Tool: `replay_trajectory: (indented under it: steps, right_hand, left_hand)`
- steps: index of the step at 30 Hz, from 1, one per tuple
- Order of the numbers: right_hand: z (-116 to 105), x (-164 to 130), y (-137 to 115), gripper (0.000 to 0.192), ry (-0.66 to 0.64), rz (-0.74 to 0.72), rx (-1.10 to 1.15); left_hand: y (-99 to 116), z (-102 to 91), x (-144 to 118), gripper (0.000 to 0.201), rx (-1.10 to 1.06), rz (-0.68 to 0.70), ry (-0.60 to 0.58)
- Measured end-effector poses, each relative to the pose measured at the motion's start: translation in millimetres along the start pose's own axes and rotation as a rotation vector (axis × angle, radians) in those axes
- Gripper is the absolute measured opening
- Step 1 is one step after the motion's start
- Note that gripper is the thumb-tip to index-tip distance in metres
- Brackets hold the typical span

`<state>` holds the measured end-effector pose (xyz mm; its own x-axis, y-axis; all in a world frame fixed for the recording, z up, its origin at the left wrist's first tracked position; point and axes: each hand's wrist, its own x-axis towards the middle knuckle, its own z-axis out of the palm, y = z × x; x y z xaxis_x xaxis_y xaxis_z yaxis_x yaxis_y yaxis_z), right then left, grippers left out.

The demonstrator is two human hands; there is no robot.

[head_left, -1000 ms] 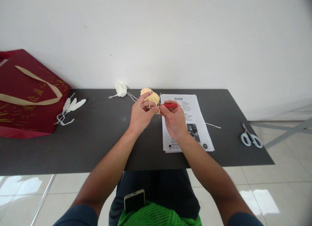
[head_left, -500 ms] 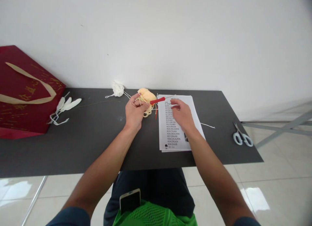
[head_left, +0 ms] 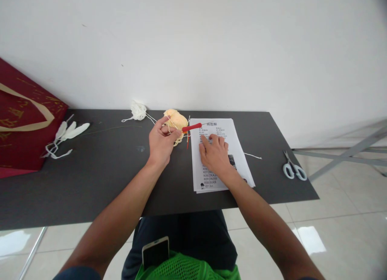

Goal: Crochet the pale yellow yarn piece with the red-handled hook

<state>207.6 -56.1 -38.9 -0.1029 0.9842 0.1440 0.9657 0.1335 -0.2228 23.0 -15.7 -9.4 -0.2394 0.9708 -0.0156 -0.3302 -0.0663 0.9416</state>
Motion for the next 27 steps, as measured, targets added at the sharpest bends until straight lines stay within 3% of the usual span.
replay_trajectory:
  steps: [27]
  right_hand:
    - [6.5, -7.5, -3.9, 0.046, 0.049, 0.004, -0.029]
  left_hand:
    - [-6.0, 1.1, -0.7, 0.067, 0.048, 0.012, -0.013]
